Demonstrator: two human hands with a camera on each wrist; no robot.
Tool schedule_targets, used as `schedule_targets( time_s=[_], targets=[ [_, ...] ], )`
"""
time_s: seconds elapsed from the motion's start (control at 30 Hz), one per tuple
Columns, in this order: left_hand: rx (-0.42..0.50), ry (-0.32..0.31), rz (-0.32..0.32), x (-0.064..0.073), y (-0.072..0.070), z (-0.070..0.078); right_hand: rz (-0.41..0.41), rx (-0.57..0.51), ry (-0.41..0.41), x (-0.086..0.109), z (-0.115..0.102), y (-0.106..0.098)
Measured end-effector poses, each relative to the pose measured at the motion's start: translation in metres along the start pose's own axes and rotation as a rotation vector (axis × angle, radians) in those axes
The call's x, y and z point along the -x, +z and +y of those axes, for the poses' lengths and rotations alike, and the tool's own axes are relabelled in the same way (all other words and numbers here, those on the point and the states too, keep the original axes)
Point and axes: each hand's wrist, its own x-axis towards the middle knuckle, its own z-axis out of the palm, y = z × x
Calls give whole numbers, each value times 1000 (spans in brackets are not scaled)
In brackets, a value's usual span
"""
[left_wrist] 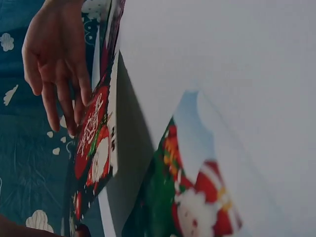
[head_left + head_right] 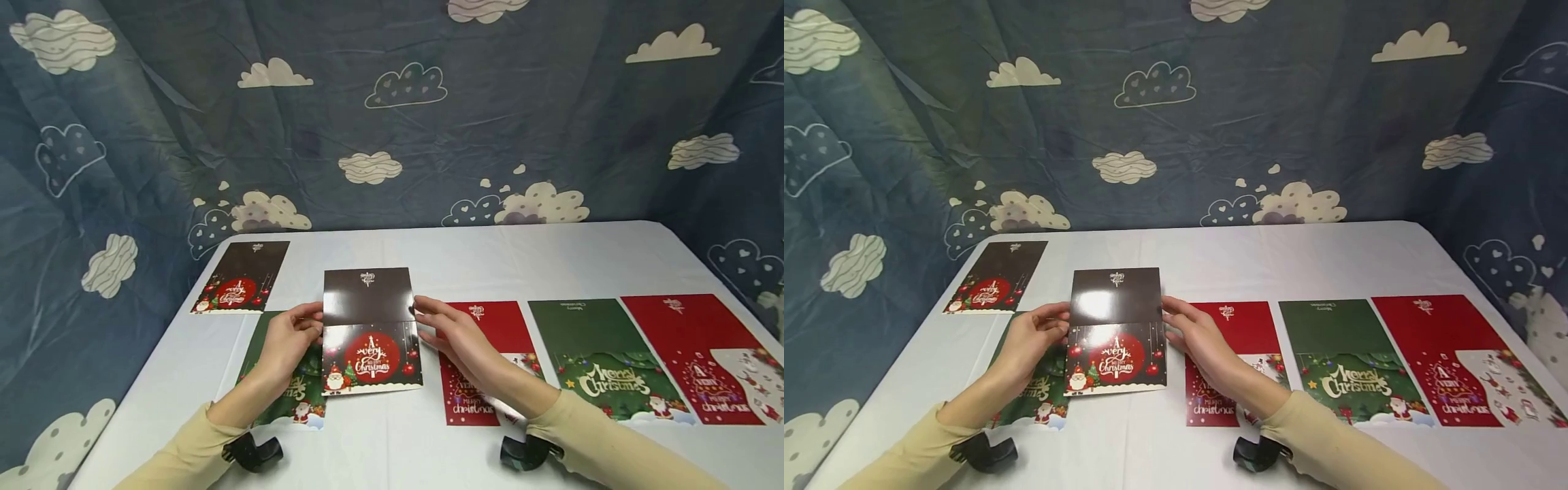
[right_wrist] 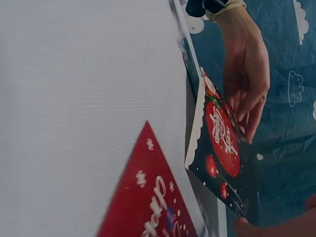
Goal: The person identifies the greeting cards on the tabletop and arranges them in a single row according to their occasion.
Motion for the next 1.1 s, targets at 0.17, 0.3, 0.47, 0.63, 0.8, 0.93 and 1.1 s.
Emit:
schedule_targets(
  time_s=[0.17, 0.3, 0.47, 0.63, 0.8, 0.93, 1.1],
  targets=[
    [-65, -30, -46, -12, -10, 10, -25, -12, -9, -20, -6, 9],
    [-36, -60, -102, -23, -22, 19, -25, -16, -40, -39, -14, 15],
    [-15, -64, -117, -40, -36, 25, -19, -13, -60, -62, -23, 26],
    [2, -52, -76, -53, -50, 26, -31, -53, -54, -82, -26, 40],
    [56, -55, -50, -66, -61, 25, -5, -100, -25, -104, -26, 49],
    [94, -66, -35, -78, -69, 21, 15, -140, -8, -124, -23, 55],
    [101, -38, -42, -95, -76, 15, 39, -167, 1, -149, -21, 61]
  ],
)
